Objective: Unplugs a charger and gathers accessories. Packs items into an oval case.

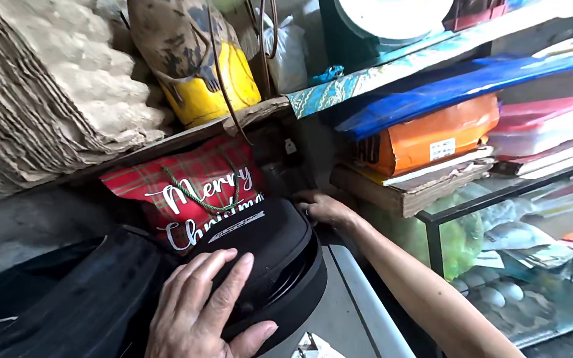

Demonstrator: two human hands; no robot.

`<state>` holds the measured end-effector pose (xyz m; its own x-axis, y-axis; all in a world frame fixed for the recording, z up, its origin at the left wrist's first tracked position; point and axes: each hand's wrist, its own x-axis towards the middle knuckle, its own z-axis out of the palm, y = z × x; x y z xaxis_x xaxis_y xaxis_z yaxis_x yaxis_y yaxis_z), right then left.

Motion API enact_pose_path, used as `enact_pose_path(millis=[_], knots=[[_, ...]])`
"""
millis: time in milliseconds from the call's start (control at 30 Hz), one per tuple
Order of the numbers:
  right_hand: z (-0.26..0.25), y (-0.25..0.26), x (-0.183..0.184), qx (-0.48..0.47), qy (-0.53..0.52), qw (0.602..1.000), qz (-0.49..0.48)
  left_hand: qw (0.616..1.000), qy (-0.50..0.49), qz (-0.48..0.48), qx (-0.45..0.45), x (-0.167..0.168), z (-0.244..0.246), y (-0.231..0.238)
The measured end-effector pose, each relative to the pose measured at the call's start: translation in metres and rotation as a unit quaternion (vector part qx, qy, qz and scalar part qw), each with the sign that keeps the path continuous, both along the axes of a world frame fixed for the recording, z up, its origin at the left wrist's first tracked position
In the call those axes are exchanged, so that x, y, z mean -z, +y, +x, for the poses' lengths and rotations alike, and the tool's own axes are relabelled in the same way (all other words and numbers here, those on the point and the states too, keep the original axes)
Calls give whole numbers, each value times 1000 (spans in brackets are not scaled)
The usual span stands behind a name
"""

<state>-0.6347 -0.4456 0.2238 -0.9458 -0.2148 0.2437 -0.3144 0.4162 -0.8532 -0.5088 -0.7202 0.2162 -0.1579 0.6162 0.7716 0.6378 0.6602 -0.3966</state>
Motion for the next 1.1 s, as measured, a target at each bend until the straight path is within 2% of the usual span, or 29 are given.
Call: enact_pose_path(millis=[67,167,267,333,433,600,767,933,1000,1100], knots=[[6,4,6,-3,23,999,-24,1000,-3,8,-1,0,-1,-1],[19,6,19,34,146,986,-70,1000,-3,12,-1,0,-2,-3],[40,4,22,9,220,975,-41,1000,-1,3,5,0,-2,-1],[49,3,17,-22,193,980,-41,1000,4,-6,12,-1,-3,0],[53,-1,13,-39,94,989,-105,999,-24,-6,35,-4,0,0],[43,-8,12,-26,10,983,-180,998,-41,-1,49,-7,2,0],[34,15,16,-131,-38,969,-206,997,-62,-5,49,-9,5,1],[36,4,16,-30,-5,962,-270,996,-78,-8,46,-9,8,4],[24,1,14,8,-9,970,-244,995,-84,-12,47,-9,9,4],[-1,-5,14,16,-13,993,-114,994,-94,-15,47,-11,11,5]])
